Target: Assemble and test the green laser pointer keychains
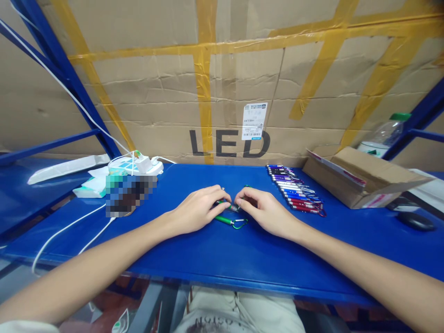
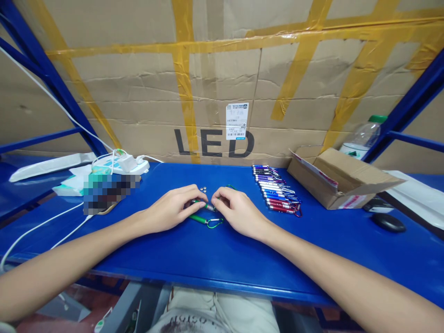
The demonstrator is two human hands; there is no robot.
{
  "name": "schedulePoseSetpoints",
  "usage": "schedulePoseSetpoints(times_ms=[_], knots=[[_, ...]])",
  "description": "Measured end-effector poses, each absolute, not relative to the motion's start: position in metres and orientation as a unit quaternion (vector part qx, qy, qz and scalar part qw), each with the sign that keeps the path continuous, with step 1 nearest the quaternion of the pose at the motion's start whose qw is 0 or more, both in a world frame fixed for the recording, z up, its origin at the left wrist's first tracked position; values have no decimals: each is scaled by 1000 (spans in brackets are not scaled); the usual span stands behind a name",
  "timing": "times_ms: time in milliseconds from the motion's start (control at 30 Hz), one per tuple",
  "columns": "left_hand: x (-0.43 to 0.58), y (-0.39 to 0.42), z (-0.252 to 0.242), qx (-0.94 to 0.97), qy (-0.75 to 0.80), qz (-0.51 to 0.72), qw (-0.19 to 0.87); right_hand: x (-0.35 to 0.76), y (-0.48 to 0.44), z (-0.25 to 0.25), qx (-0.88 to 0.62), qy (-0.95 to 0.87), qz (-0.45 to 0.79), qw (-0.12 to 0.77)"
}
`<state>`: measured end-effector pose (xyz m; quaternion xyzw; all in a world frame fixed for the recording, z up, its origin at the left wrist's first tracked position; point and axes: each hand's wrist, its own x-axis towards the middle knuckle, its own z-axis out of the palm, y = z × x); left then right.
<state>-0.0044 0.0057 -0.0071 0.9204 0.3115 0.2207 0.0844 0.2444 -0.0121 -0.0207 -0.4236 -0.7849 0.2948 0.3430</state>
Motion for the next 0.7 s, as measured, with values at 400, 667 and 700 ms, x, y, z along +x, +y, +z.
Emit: schedulePoseSetpoints(times_ms=[400,667,700], knots=[[-5,10,-6,935,326,115,74,249,-16,-14,-363,-855,274,250],[-7,13,-8,936,311,127,103,250,-13,-17,-389,-836,279,269],[-8,14,-9,936,309,131,105,250,-13,-17,-389,-834,279,275]])
